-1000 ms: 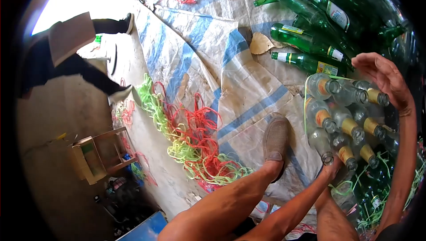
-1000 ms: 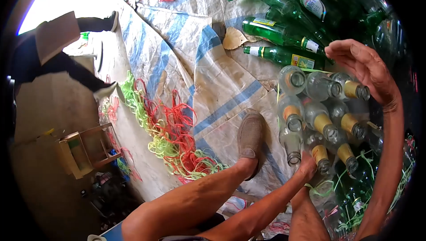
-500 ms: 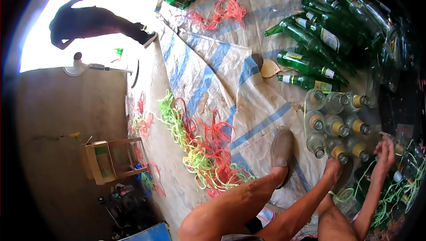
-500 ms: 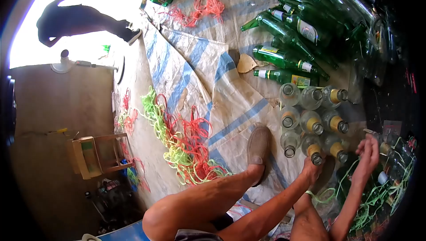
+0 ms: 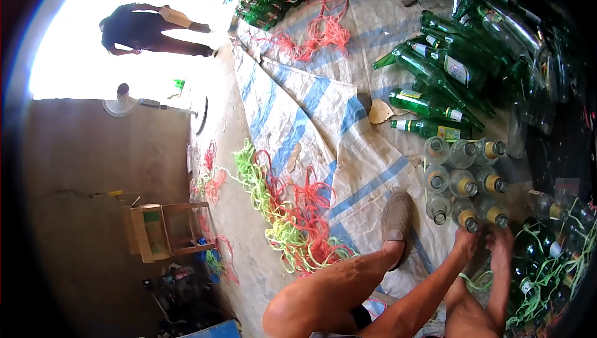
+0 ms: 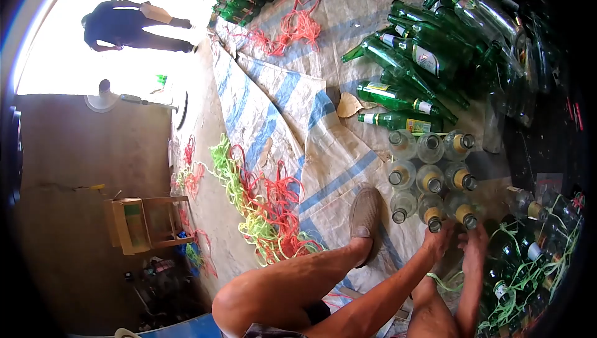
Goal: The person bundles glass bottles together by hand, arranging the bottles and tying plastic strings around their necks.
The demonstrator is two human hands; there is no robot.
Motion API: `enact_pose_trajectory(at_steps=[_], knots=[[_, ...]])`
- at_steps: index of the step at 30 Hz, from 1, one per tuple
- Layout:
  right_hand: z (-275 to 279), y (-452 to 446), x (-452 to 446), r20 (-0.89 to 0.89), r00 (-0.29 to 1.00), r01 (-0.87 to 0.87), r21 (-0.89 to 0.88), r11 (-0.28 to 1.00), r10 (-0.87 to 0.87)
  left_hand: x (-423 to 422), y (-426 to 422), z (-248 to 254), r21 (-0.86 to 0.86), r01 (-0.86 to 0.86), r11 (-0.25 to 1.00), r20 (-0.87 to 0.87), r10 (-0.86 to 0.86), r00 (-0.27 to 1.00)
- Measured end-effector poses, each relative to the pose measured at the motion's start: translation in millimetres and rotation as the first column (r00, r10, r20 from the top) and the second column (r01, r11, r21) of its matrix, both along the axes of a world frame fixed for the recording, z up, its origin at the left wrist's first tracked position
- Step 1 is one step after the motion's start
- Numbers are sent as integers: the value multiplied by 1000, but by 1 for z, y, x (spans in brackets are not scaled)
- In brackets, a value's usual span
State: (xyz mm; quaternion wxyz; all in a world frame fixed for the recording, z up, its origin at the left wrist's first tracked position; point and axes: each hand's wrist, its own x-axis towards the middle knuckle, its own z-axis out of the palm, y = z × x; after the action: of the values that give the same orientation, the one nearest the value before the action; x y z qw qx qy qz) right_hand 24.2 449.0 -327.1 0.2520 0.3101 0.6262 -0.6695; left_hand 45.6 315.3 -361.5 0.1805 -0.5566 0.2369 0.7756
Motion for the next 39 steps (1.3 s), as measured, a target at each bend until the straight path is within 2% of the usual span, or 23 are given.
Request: enact_pose_trajectory(at_steps=[2, 5, 9, 11, 13, 14, 16, 18, 19, 20, 21, 22, 24, 26, 29, 33, 39], knots=[[1, -5, 1, 40, 997, 68, -97, 993, -65, 1, 0, -10, 10, 18, 1000, -18, -18, 1000], [-1, -9, 2, 67, 996, 72, -135, 988, -63, 6, 9, -31, 15, -24, 1000, -40, 24, 999], [1, -13, 1, 59, 998, 20, -156, 988, -11, 4, 6, -25, 22, 2, 1000, -42, -1, 999], [-11, -13, 4, 74, 997, 40, -177, 983, -27, 5, 8, -33, 46, -24, 999, -54, 27, 998], [-3, -24, 5, 56, 995, 91, -230, 969, -81, 7, 7, -40, -10, -25, 1000, -114, 24, 993], [-18, -17, 7, 89, 993, 98, -267, 959, -77, 12, 13, -44, -13, -18, 1000, -136, 16, 991], [-20, -18, 13, 83, 988, 147, -260, 954, -130, 23, 15, -60, 103, 70, 992, -253, -42, 967], [-25, -21, 11, 123, 978, 196, -257, 946, -169, 27, 13, -74, 194, 37, 980, -323, 28, 946], [-19, -25, 7, 149, 976, 191, -225, 955, -160, 28, 13, -75, 233, 21, 972, -322, 57, 945], [-13, -30, 5, 90, 984, 172, -210, 962, -156, 31, 12, -76, 268, 13, 963, -300, 71, 951], [-12, -34, 2, 65, 984, 173, -212, 962, -163, 12, -2, -37, 247, 46, 968, -220, 10, 975], [-10, -36, -1, 83, 987, 153, -223, 963, -138, 6, -11, -19, 259, 61, 964, -202, -8, 979], [-7, -40, -4, 87, 988, 146, -232, 962, -130, 2, -18, -13, 205, 55, 977, -131, -28, 991], [-6, -42, -5, 40, 987, 163, -238, 958, -158, 0, -28, -2, 192, 140, 971, -105, -122, 987], [0, -44, -7, 50, 987, 162, -218, 962, -155, 3, -30, -9, 213, 128, 969, -120, -104, 987], [-1, -40, -5, 22, 986, 165, -266, 950, -165, -7, -30, 13, 189, 141, 972, -115, -121, 986], [1, -37, -6, 5, 992, 118, -313, 942, -123, -15, -27, 25, 117, 176, 977, -18, -175, 984]])
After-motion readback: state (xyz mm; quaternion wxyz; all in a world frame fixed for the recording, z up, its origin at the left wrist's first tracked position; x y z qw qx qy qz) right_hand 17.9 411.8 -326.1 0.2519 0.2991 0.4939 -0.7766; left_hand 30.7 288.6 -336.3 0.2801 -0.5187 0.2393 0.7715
